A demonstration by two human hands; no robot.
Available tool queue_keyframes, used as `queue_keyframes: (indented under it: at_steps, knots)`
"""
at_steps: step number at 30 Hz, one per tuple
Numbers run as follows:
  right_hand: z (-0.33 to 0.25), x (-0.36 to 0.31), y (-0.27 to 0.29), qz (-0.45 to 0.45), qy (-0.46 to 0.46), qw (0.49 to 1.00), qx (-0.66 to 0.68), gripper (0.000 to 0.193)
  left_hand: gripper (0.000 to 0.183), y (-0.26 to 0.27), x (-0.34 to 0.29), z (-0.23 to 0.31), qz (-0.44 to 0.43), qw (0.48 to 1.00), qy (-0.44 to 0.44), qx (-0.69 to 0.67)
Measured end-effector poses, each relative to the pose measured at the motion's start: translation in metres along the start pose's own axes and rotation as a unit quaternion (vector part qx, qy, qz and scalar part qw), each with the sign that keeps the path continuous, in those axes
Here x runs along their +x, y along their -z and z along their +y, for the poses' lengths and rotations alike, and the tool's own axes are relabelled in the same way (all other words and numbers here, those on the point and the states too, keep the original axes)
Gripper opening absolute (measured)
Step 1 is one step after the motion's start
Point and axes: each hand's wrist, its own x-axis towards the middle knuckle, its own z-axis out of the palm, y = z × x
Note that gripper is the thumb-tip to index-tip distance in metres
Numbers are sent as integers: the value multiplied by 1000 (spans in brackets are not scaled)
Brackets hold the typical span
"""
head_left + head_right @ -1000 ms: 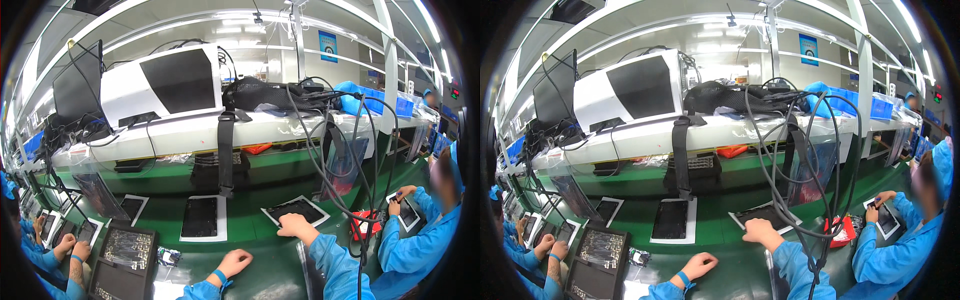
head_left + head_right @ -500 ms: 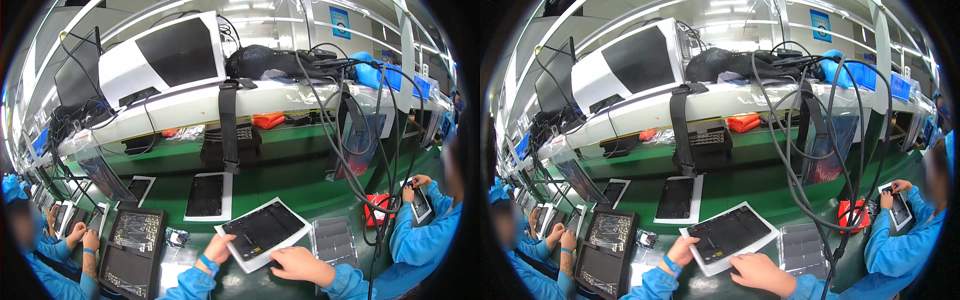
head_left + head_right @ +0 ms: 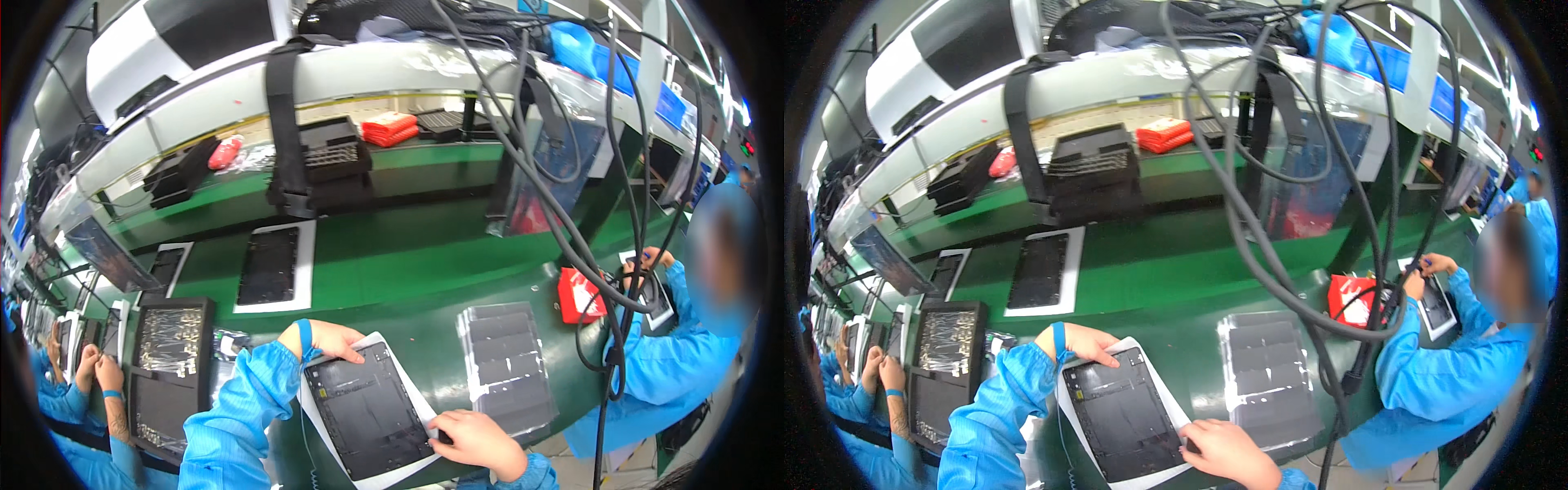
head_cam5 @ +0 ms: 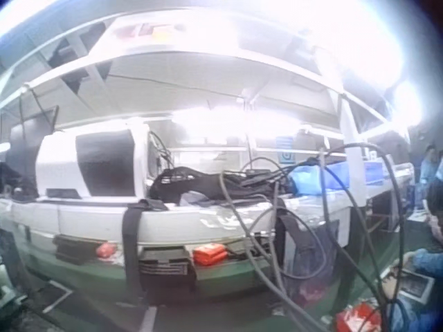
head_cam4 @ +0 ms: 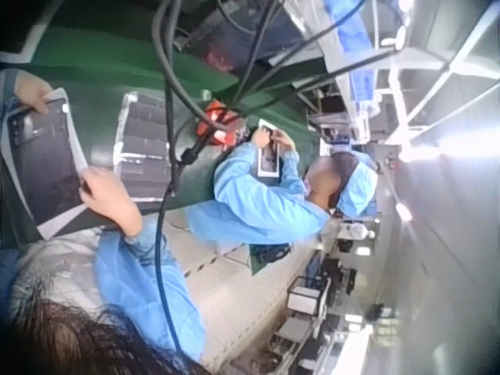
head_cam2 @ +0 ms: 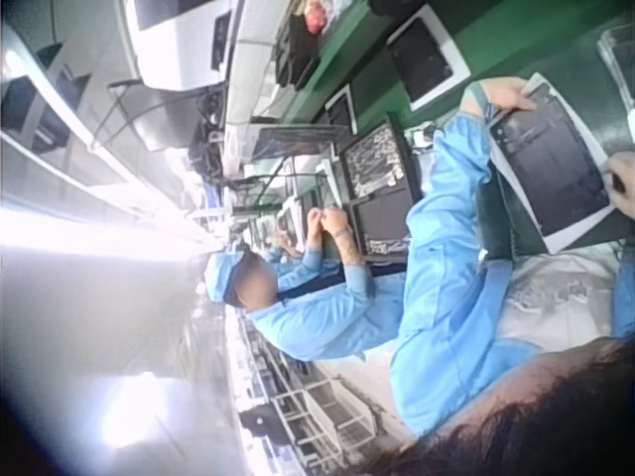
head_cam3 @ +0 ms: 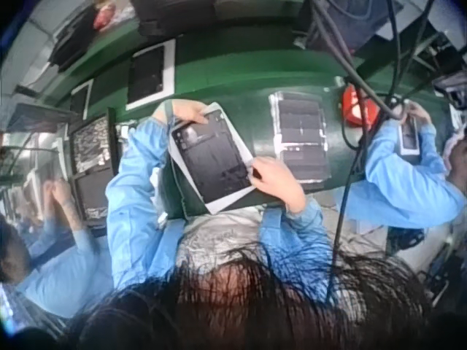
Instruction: The person assembles tablet components by hand, applying tape strips to internal circuit board components and attaching a tablet screen to a tablet back panel.
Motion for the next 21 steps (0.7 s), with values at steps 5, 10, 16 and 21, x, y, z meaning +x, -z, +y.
queue_keyframes:
  at_steps: [5, 10, 16, 21]
  knots:
    - [15, -35, 21, 96, -22, 993, 66, 17, 28, -28, 25, 67, 252, 893, 46, 369]
    - [50, -76, 72, 331, -196, 922, 41, 13, 10, -89, 75, 129, 398, 759, -233, 460]
    - [87, -25, 127, 278, -91, 955, -47, 27, 74, -172, 167, 167, 328, 785, -247, 464]
    - [119, 12, 130, 152, -59, 985, -63, 45, 83, -200, 206, 150, 369, 761, -242, 477]
